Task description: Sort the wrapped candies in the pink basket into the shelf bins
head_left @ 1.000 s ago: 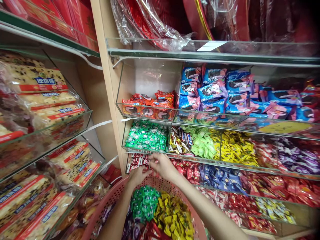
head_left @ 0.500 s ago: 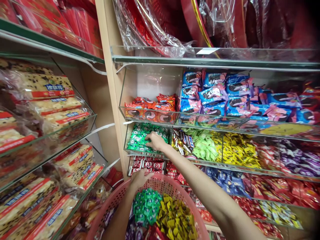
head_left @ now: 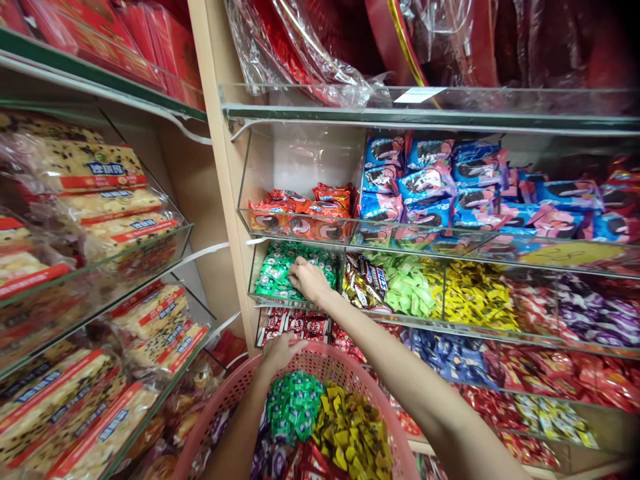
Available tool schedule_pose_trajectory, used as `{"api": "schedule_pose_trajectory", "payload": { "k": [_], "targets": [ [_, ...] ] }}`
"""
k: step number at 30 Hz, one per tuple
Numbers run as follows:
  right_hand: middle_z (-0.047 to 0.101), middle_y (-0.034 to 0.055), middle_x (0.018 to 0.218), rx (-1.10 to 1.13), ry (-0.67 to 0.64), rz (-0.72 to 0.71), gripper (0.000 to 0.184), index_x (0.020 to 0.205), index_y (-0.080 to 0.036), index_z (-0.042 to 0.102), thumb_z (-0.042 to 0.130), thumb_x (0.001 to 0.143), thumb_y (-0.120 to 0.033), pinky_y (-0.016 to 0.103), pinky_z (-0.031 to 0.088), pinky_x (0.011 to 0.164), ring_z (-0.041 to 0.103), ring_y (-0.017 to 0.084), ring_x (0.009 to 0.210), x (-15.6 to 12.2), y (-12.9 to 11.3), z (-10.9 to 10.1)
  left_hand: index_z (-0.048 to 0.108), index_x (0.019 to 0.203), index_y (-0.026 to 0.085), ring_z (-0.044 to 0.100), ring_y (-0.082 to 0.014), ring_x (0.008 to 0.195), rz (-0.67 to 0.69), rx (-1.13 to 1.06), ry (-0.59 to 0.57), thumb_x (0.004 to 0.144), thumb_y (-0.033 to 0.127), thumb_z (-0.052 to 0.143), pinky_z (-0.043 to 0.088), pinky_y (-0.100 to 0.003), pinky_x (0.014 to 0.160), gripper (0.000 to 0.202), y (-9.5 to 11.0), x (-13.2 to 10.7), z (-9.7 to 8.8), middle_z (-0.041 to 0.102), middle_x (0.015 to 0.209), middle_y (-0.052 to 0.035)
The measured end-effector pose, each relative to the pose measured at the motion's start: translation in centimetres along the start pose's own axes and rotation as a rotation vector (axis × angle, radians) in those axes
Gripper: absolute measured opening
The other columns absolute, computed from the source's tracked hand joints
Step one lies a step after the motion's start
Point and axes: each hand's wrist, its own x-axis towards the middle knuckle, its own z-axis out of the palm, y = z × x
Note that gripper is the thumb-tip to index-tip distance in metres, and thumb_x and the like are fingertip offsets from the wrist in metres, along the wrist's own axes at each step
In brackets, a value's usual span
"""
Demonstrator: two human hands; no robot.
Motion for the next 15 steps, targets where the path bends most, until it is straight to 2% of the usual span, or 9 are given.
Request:
{"api": "schedule_pose_trajectory", "payload": {
  "k": [4,7,9,11,15],
  "targets": [
    [0.058,0.0043,0.097,0.294,0.242,0.079,0.018,0.086,-0.021,0.065,0.048,0.084,-0.025,0.026,0.039,0.069,0.056,0.016,0.082,-0.4,0.0,-0.8,0.062,0.085,0.023,0.060,-0.0198,0.084,0.012,0.001,0.002,0.078,0.066,0.036,0.035,-0.023,0.066,0.051,-0.1,0.0,0.0,0.068,0.088,-0.0032],
    [0.062,0.0017,0.078,0.758,0.374,0.168,0.016,0.075,-0.018,0.066,0.056,0.077,-0.030,0.024,0.040,0.066,0.055,0.013,0.073,-1.2,-0.4,-1.7,0.061,0.085,0.023,0.060,-0.0197,0.083,0.005,0.003,-0.001,0.077,0.067,0.035,0.035,-0.023,0.066,0.052,0.0,0.0,0.0,0.068,0.087,-0.0031],
    [0.058,-0.0016,0.062,1.101,0.334,0.255,0.020,0.073,-0.017,0.066,0.060,0.072,-0.036,0.022,0.037,0.053,0.048,0.010,0.055,-2.3,-0.9,-2.4,0.061,0.085,0.022,0.061,-0.0199,0.083,0.009,0.001,-0.005,0.077,0.068,0.034,0.035,-0.023,0.066,0.054,0.0,0.0,-0.1,0.068,0.087,-0.0035],
    [0.050,-0.0054,0.050,1.349,0.240,0.340,0.026,0.073,-0.016,0.065,0.065,0.066,-0.042,0.020,0.028,0.042,0.037,0.006,0.042,-3.6,-1.3,-3.0,0.062,0.085,0.022,0.061,-0.0204,0.084,0.011,-0.004,-0.008,0.077,0.068,0.034,0.036,-0.024,0.066,0.055,0.1,0.0,-0.1,0.068,0.088,-0.0042],
    [0.045,-0.0080,0.044,1.510,0.133,0.375,0.032,0.073,-0.016,0.065,0.072,0.058,-0.043,0.018,0.019,0.038,0.030,0.004,0.038,-6.1,-1.6,-4.1,0.063,0.089,0.023,0.061,-0.0220,0.088,-0.002,-0.023,-0.017,0.076,0.069,0.034,0.037,-0.025,0.068,0.056,0.2,-0.1,-0.3,0.069,0.094,-0.0048]
  ]
}}
